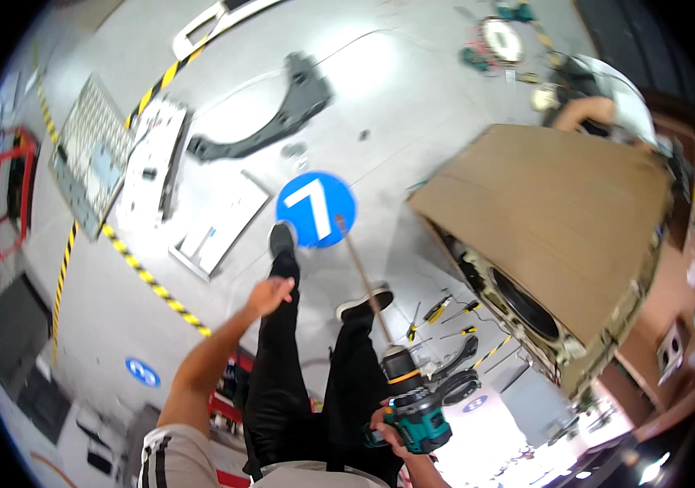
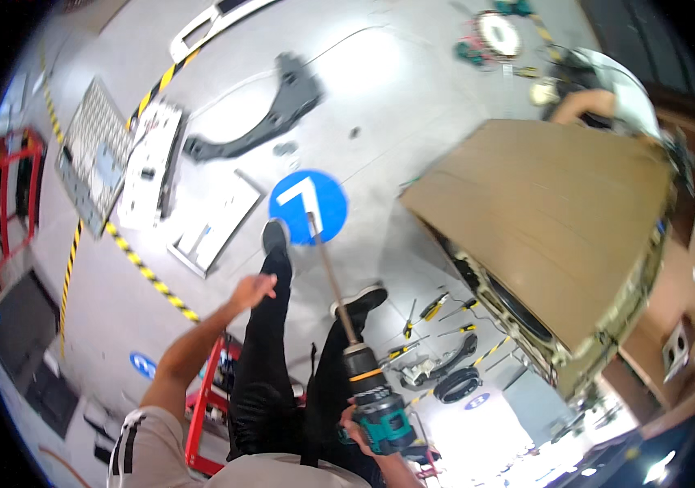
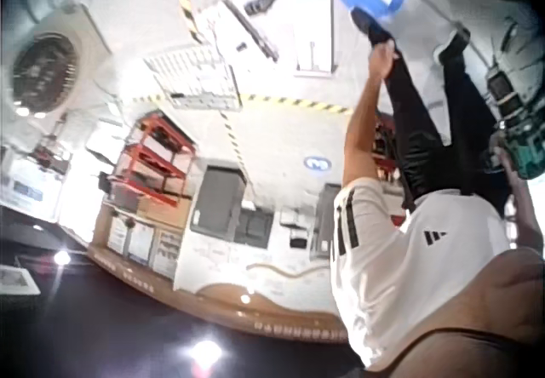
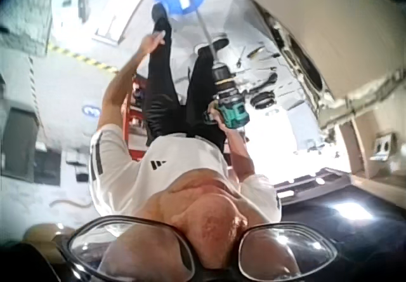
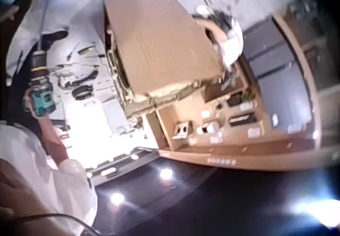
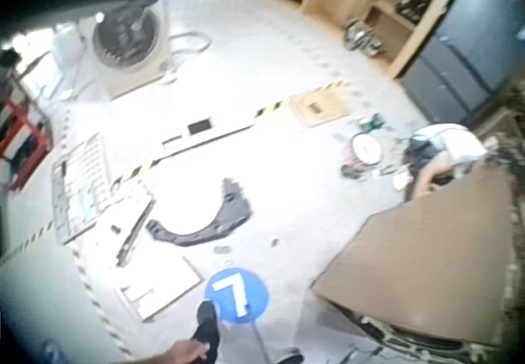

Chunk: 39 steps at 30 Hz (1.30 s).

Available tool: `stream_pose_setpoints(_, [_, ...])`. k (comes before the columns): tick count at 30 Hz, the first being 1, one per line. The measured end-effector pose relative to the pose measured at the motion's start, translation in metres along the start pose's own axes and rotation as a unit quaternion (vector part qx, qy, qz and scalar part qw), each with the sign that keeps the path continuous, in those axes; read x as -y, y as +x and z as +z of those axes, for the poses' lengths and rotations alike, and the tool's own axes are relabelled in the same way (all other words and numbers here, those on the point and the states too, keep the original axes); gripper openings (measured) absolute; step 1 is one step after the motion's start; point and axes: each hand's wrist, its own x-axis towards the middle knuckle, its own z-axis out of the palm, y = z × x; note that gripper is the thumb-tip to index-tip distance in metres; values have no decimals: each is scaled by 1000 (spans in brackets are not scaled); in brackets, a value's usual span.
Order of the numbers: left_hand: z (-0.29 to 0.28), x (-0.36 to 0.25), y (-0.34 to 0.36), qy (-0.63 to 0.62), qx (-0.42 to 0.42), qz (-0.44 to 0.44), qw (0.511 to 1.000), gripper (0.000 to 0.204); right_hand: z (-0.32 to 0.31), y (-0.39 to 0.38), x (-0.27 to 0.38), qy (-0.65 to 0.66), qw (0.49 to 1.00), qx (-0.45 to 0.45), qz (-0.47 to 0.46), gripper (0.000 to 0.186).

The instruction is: The person uses pliers to loosen a clamp and remove a pump assembly from a washing machine, then uses an electric drill to remove screws from the drum assembly.

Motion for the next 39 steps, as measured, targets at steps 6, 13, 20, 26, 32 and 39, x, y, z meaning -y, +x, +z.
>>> stream_pose_setpoints(6, [117, -209, -153, -322, 251, 159, 899, 54, -55, -86, -23, 125, 987, 3, -98, 40])
stream_pose_setpoints(13, [238, -368, -285, -453, 295, 181, 822, 60, -138, -145, -81, -168, 947, -99, -257, 30])
stream_pose_setpoints(20, [351, -434, -317, -335, 251, 144, 897, 30, -174, -145, -148, 476, 870, 10, -128, 58])
stream_pose_setpoints(26, [397, -463, -282, -293, 264, 88, 915, 29, -213, -135, -108, 581, 804, -51, -120, 33])
stream_pose_setpoints(32, [431, -496, -229, -269, 341, 82, 897, 28, -238, -76, -112, 0, 895, -385, -227, 17])
stream_pose_setpoints(39, [440, -508, -170, -253, 368, 63, 893, 29, -258, -34, -92, 605, 733, -273, -148, 25])
